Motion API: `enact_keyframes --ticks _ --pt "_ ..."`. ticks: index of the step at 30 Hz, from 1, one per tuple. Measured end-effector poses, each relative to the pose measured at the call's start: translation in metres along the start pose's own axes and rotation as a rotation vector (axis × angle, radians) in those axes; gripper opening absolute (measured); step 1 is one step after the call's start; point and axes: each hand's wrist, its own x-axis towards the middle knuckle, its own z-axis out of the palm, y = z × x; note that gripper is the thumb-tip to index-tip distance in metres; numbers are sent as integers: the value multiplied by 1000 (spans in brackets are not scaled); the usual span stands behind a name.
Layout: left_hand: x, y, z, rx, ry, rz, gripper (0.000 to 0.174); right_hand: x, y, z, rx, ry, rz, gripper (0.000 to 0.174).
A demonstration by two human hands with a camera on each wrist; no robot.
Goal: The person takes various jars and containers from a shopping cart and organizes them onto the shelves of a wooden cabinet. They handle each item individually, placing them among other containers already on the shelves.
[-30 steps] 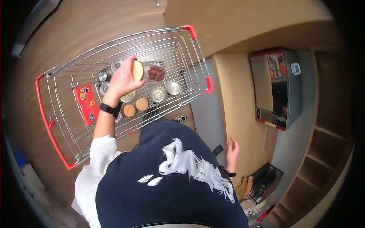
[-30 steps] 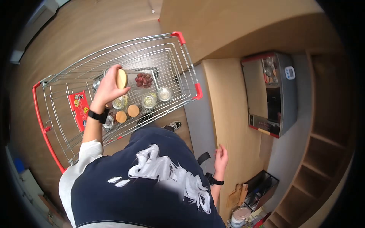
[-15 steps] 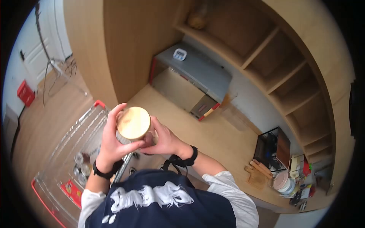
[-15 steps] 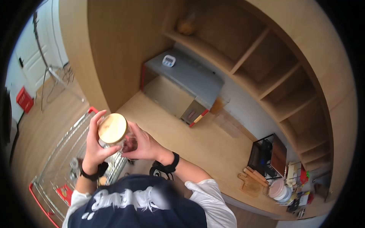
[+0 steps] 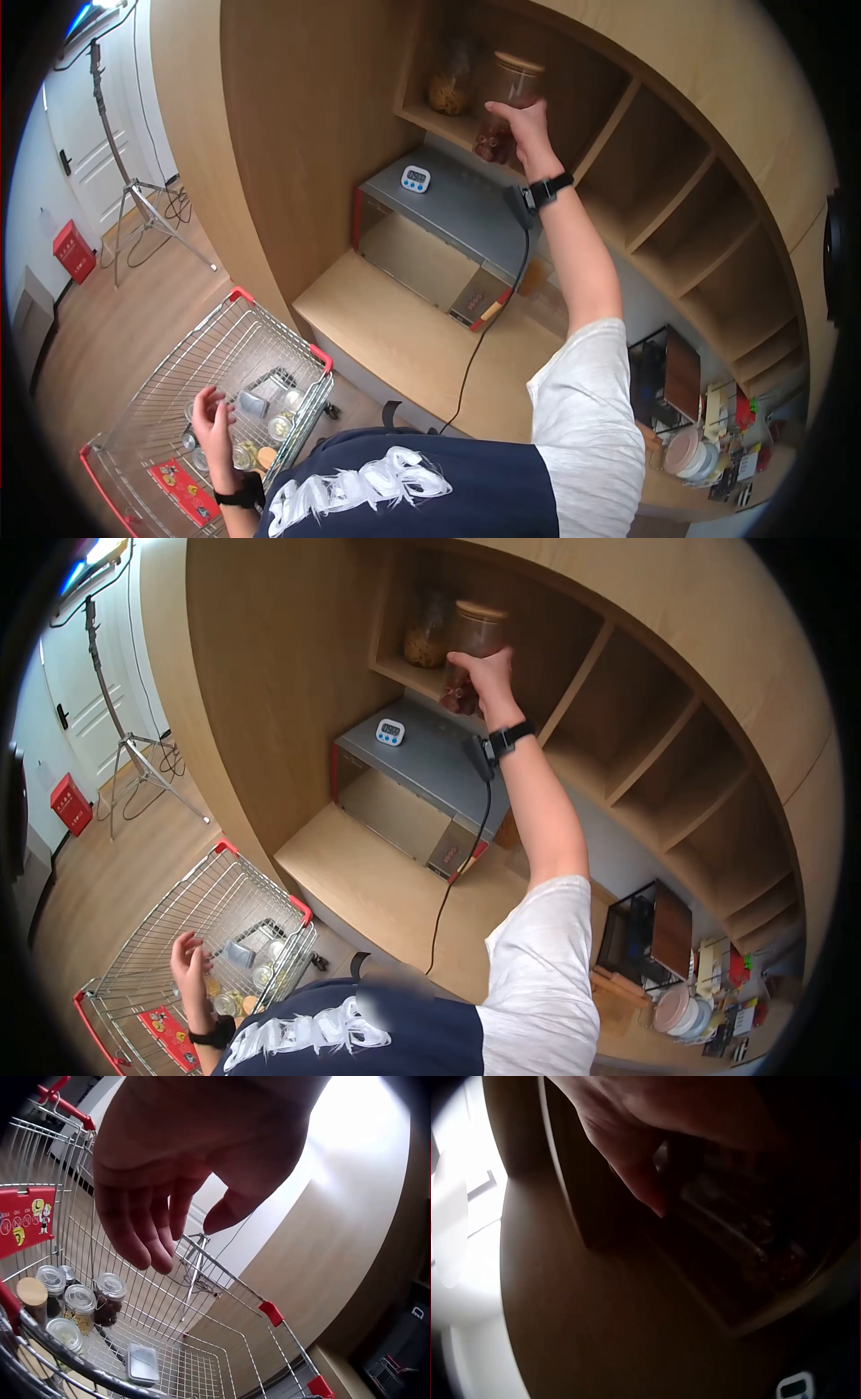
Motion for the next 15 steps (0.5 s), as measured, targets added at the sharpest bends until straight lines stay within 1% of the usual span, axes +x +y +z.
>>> enact_keyframes --ticks 1,3,5,6,7,9,11,12,14,15 --pt "-5 -14 -9 -1 77 -28 34 6 -4 4 -3 65 71 71" --pt "-16 -43 -29 -7 172 -57 33 29 5 11 -2 114 131 64" --pt "-29 -58 -37 -19 280 -100 31 68 50 11 42 12 -35 58" --pt "-34 -68 -40 -27 297 -101 31 76 58 15 49 -3 -43 58" --pt "-39 -79 -46 -7 345 -104 31 83 65 19 43 23 48 54" --pt "-51 -98 -58 32 418 -120 30 97 81 23 39 31 143 51" --pt "-63 -107 -63 49 467 -153 30 118 102 22 -85 -48 180 58" --pt "-70 -112 -68 69 500 -181 30 128 116 24 -82 -65 185 58" --pt "-79 -127 -80 56 526 -198 30 152 152 24 -139 50 9 71" --pt "-83 -132 -85 79 541 -224 29 173 176 18 -338 49 -63 87"
